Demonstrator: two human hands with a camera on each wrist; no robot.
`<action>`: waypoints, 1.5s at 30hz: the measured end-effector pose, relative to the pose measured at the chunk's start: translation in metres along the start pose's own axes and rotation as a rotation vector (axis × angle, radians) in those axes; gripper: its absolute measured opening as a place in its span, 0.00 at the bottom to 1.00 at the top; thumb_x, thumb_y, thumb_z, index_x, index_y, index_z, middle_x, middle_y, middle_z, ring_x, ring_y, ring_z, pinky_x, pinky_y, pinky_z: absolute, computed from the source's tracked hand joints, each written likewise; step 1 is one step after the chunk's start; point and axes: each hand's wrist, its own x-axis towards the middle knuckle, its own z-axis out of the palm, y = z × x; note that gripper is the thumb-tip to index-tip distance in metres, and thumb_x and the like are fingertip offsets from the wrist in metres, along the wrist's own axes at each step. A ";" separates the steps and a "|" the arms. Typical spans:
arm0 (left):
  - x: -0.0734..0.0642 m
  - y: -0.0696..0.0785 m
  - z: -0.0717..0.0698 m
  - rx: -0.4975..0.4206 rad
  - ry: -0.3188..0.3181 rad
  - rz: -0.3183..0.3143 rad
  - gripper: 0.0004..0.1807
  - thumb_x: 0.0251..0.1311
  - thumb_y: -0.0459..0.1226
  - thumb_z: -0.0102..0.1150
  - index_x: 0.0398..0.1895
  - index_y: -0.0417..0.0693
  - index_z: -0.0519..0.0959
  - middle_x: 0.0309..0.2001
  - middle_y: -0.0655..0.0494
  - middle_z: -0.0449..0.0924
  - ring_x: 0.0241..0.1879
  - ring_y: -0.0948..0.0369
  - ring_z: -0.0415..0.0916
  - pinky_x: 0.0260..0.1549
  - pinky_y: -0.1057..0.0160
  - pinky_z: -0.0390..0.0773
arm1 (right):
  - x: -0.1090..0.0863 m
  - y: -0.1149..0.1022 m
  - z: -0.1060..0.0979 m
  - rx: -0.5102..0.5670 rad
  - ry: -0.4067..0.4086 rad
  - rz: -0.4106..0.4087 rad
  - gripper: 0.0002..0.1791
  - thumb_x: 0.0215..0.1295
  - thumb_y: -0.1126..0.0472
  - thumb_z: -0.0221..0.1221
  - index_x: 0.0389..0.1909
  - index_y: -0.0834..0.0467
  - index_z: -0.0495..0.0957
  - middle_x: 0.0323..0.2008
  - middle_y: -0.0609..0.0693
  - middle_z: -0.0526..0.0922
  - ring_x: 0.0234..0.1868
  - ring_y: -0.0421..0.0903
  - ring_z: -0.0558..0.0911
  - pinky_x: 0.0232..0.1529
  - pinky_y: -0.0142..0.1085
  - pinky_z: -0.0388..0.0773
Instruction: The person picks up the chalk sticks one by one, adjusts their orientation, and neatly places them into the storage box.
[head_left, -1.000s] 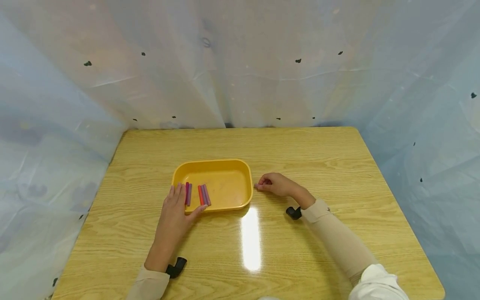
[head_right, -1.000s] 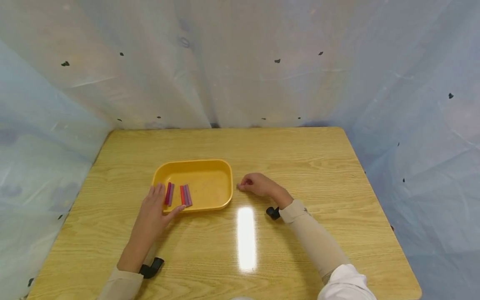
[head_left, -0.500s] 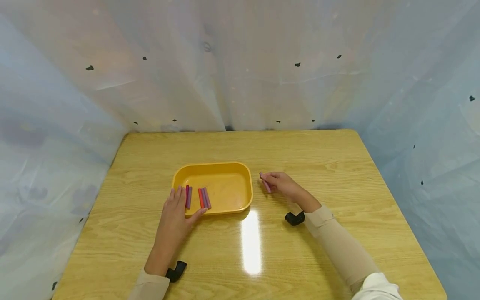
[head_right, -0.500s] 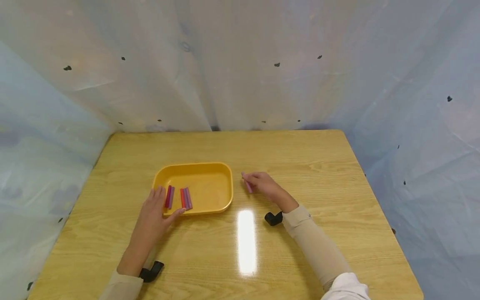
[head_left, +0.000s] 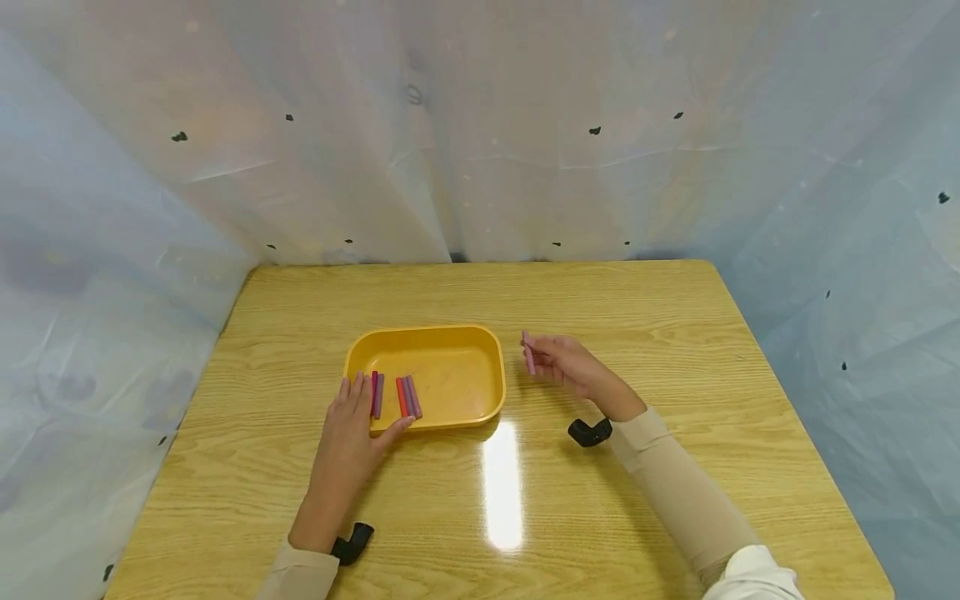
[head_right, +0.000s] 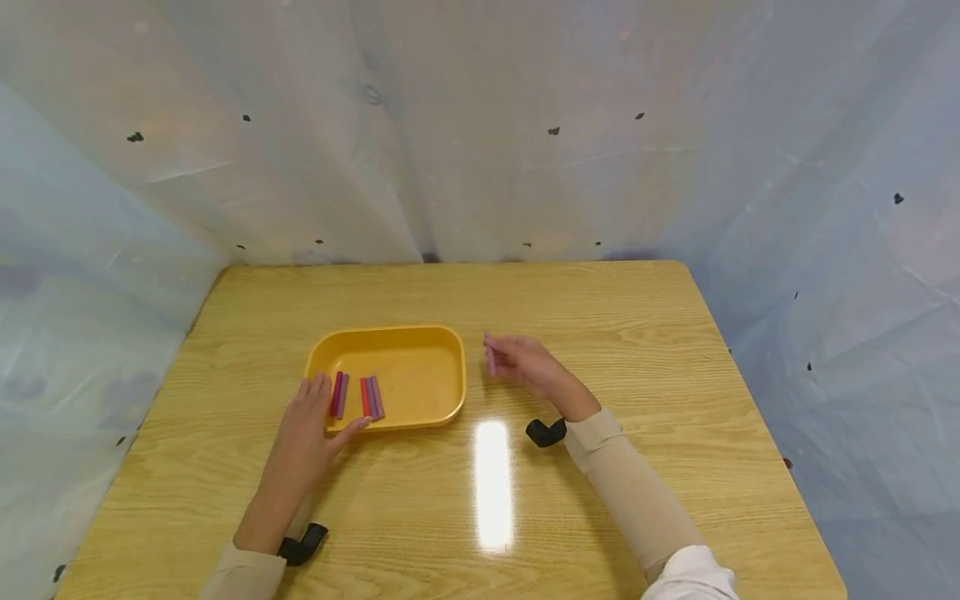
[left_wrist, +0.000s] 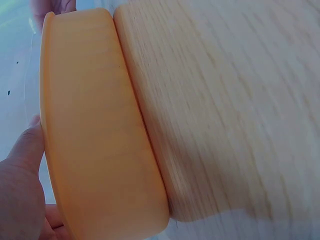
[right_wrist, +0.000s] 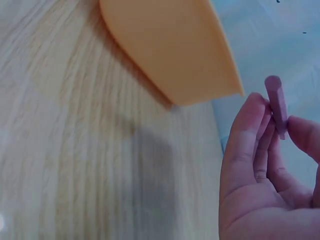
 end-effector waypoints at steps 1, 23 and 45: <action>0.000 0.000 0.000 0.002 0.002 0.001 0.53 0.53 0.63 0.56 0.70 0.33 0.52 0.70 0.38 0.49 0.69 0.43 0.41 0.64 0.44 0.47 | 0.000 -0.002 0.001 0.001 -0.002 -0.004 0.17 0.70 0.53 0.50 0.31 0.62 0.78 0.36 0.57 0.78 0.34 0.46 0.78 0.39 0.33 0.80; 0.007 0.001 0.002 0.010 -0.005 0.004 0.54 0.53 0.64 0.54 0.70 0.34 0.51 0.70 0.38 0.49 0.69 0.43 0.42 0.63 0.42 0.48 | 0.007 -0.027 0.047 -0.018 -0.091 -0.031 0.17 0.71 0.56 0.49 0.43 0.69 0.75 0.33 0.55 0.78 0.38 0.51 0.79 0.43 0.38 0.79; 0.011 0.002 0.005 0.015 -0.013 -0.010 0.53 0.53 0.65 0.53 0.70 0.35 0.52 0.70 0.39 0.49 0.70 0.44 0.41 0.63 0.43 0.48 | 0.032 -0.014 0.090 -0.157 -0.181 -0.055 0.18 0.70 0.55 0.50 0.42 0.68 0.77 0.39 0.63 0.78 0.47 0.67 0.74 0.45 0.41 0.78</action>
